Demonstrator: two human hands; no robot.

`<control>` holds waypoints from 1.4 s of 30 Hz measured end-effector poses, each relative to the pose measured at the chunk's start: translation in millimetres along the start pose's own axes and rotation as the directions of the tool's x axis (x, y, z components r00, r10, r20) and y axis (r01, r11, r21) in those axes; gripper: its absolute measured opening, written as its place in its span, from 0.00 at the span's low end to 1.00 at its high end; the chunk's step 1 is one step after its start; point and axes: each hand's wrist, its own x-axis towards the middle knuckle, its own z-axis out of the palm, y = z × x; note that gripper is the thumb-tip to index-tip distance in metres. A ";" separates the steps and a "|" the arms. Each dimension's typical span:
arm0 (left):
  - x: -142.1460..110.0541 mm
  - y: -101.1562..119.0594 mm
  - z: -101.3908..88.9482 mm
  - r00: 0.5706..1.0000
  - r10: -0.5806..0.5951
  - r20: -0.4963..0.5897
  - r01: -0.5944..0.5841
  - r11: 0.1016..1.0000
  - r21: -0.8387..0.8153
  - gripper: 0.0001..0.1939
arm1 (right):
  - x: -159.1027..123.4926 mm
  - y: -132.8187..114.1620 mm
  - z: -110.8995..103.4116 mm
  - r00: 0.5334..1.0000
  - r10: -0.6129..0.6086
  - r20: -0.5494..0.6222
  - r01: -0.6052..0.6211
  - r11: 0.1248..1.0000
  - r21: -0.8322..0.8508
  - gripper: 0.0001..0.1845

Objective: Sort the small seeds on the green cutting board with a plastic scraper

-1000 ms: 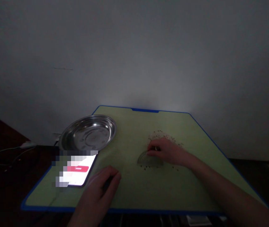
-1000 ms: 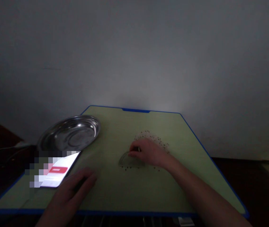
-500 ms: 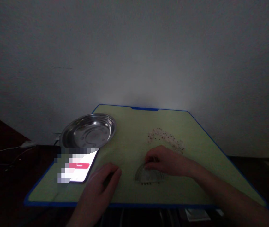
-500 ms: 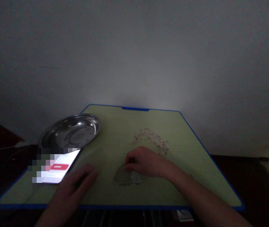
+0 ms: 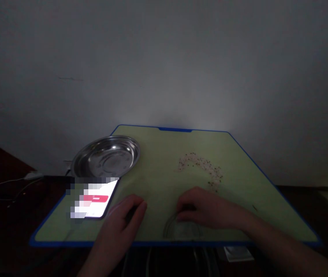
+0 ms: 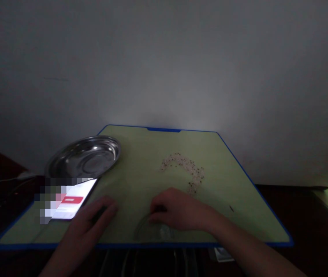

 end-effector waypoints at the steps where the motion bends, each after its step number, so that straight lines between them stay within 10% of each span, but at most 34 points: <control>1: 0.2 0.1 0.0 1.000 0.001 0.001 -0.001 1.000 0.000 0.15 | -0.6 0.0 -0.2 1.000 0.002 -0.001 -0.002 1.000 0.012 0.08; 24: -2.7 -10.8 3.3 0.999 0.031 0.013 -0.031 1.000 0.004 0.14 | -22.2 -19.2 -4.5 0.986 0.105 -0.132 -0.108 0.994 -0.020 0.07; 42: -3.2 -10.7 2.6 0.999 0.034 -0.020 -0.034 0.999 -0.022 0.13 | 31.6 -3.7 5.0 0.778 0.299 -0.553 -0.403 0.912 -0.073 0.14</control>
